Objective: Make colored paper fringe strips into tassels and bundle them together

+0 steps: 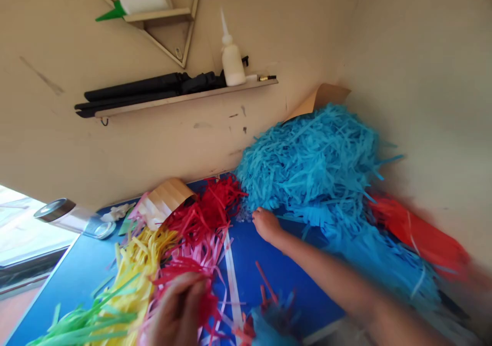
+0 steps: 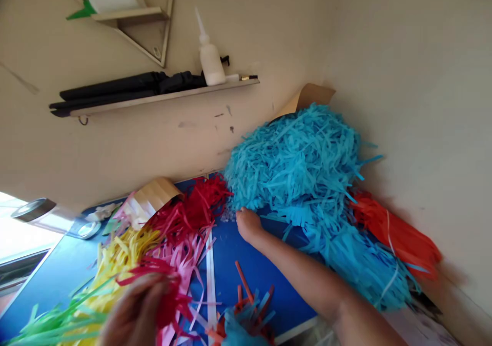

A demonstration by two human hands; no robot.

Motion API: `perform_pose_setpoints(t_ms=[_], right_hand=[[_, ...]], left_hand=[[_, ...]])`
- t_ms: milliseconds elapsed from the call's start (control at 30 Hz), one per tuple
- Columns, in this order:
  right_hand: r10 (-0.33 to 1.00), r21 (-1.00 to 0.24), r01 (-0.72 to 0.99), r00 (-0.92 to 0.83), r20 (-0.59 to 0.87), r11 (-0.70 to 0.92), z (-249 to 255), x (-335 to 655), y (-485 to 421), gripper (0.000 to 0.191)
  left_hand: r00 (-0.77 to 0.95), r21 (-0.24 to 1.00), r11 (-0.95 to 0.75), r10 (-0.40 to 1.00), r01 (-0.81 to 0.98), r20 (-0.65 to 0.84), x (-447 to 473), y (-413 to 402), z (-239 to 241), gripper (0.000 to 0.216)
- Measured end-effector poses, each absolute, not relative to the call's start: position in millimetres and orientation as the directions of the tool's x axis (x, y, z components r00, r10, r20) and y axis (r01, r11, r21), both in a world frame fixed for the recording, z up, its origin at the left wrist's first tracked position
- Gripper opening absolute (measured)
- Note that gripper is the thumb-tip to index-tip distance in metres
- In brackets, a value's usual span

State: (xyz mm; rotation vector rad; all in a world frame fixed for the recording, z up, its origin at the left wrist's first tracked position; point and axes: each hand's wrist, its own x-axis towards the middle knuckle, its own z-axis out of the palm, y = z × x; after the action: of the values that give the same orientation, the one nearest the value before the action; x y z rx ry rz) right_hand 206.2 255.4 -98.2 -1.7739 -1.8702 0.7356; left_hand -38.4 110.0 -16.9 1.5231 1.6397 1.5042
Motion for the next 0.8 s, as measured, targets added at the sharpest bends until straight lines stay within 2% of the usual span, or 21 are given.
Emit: perform_pose_setpoints(t_ms=[100, 233, 300, 367, 433, 533, 667, 733, 800], right_hand=[[0.996, -0.647, 0.762, -0.074, -0.055, 0.021, -89.8, 207.3, 245.1, 0.009], [0.989, -0.722, 0.688, -0.146, -0.037, 0.074, -72.0, 217.2, 197.7, 0.011], [0.983, -0.857, 0.512, -0.180, -0.036, 0.062, -67.0, 218.6, 167.7, 0.008], [0.987, -0.977, 0.212, -0.158, -0.002, 0.032, -66.0, 217.6, 141.7, 0.007], [0.995, -0.998, -0.052, -0.096, 0.025, 0.020, -67.4, 216.0, 123.7, 0.006], [0.998, -0.979, -0.202, -0.057, -0.016, -0.027, -69.8, 215.5, 110.8, 0.011], [0.997, -0.974, -0.215, -0.043, -0.060, -0.068, -71.1, 217.6, 104.4, 0.018], [1.000, -0.993, -0.120, -0.017, -0.005, -0.007, -72.0, 218.0, 101.5, 0.015], [0.993, -0.992, 0.035, 0.004, 0.120, 0.120, -72.8, 217.7, 98.6, 0.009]], left_hand=[[-0.132, 0.907, -0.091, 0.978, 0.411, 0.158, -8.6, 117.6, -38.6, 0.032], [-0.088, 0.949, 0.021, 0.996, 0.315, 0.007, 15.7, 124.0, -56.7, 0.034], [-0.034, 0.955, 0.006, 0.999, 0.296, 0.005, 24.2, 124.8, -57.9, 0.032], [0.022, 0.950, -0.028, 1.000, 0.310, 0.022, 32.3, 124.6, -56.8, 0.029], [0.081, 0.934, -0.089, 0.995, 0.347, 0.065, 39.7, 123.7, -55.6, 0.025], [0.140, 0.896, -0.205, 0.977, 0.394, 0.162, 47.6, 121.5, -54.4, 0.020], [0.212, 0.837, -0.319, 0.945, 0.445, 0.248, 53.4, 118.2, -53.0, 0.015], [0.248, 0.803, -0.364, 0.929, 0.471, 0.276, 55.5, 116.3, -52.8, 0.015], [0.262, 0.760, -0.400, 0.915, 0.511, 0.306, 57.0, 114.0, -53.9, 0.017]])
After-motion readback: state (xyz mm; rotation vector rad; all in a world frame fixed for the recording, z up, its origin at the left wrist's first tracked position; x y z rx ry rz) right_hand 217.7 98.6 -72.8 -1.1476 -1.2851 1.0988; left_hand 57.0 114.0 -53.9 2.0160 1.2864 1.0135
